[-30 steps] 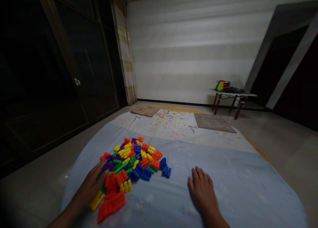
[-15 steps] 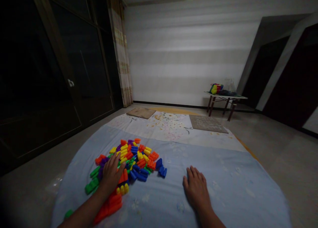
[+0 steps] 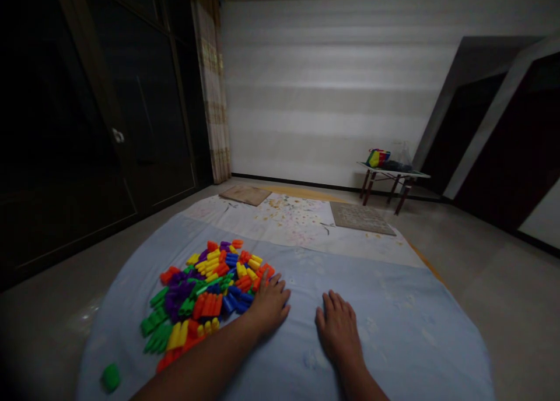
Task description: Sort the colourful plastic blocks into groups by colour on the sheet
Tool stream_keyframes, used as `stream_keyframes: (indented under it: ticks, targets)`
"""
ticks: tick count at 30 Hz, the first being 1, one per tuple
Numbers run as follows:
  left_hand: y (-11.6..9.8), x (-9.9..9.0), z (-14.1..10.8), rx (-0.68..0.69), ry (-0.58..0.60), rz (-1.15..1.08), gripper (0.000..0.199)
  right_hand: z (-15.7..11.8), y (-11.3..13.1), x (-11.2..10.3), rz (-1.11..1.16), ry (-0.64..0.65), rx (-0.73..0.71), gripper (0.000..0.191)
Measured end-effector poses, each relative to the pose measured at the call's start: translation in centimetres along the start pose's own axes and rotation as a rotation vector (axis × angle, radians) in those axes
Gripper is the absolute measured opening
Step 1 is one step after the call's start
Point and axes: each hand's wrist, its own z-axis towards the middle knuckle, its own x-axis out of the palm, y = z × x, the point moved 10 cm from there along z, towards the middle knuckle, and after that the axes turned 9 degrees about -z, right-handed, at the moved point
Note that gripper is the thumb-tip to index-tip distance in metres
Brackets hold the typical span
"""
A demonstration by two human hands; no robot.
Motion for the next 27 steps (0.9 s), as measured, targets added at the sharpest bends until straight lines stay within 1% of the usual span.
stream_keyframes:
  ticks: [2, 4, 6, 9, 12, 15, 16, 18, 20, 23, 25, 27]
  targets:
    - [1.3, -0.6, -0.2, -0.03, 0.011, 0.041, 0.029, 0.1, 0.0, 0.0, 0.001, 0.002, 0.004, 0.05]
    - [2.6, -1.9, -0.6, -0.059, 0.009, 0.07, 0.027, 0.1, -0.1, 0.1, 0.001, 0.004, 0.007, 0.05]
    - [3.7, -3.4, -1.1, -0.082, 0.0, 0.078, 0.027, 0.1, -0.1, 0.1, 0.001, 0.005, 0.008, 0.05]
    - [4.8, -5.9, -2.1, -0.103, -0.031, 0.053, 0.036, 0.0, -0.1, 0.0, 0.004, 0.0, 0.011, 0.049]
    - [6.4, -9.0, -3.6, -0.148, -0.087, 0.013, 0.043, 0.0, -0.1, -0.3, 0.004, -0.009, 0.012, 0.048]
    - [9.5, -12.8, -6.2, -0.238, -0.133, -0.019, 0.048, -0.1, -0.1, -0.4, -0.003, -0.005, 0.011, 0.048]
    - [10.9, -13.9, -7.4, -0.284, -0.131, -0.025, 0.049, -0.1, -0.1, -0.4, -0.005, 0.0, 0.011, 0.047]
    - [13.9, -15.5, -10.0, -0.385, -0.079, -0.038, 0.049, 0.0, -0.2, -0.2, -0.004, 0.014, 0.013, 0.047]
    - [16.7, -16.2, -12.9, -0.484, 0.014, -0.052, 0.046, 0.0, -0.4, 0.0, 0.0, 0.026, 0.015, 0.047]
    - [20.0, -16.0, -17.3, -0.635, 0.135, -0.055, 0.04, 0.1, -0.5, 0.3, 0.009, 0.035, 0.013, 0.047]
    - [21.4, -15.4, -19.7, -0.716, 0.185, -0.053, 0.037, 0.1, -0.5, 0.4, 0.011, 0.036, 0.011, 0.047]
    - [22.4, -14.5, -21.4, -0.771, 0.221, -0.059, 0.034, 0.1, -0.5, 0.4, 0.012, 0.038, 0.01, 0.046]
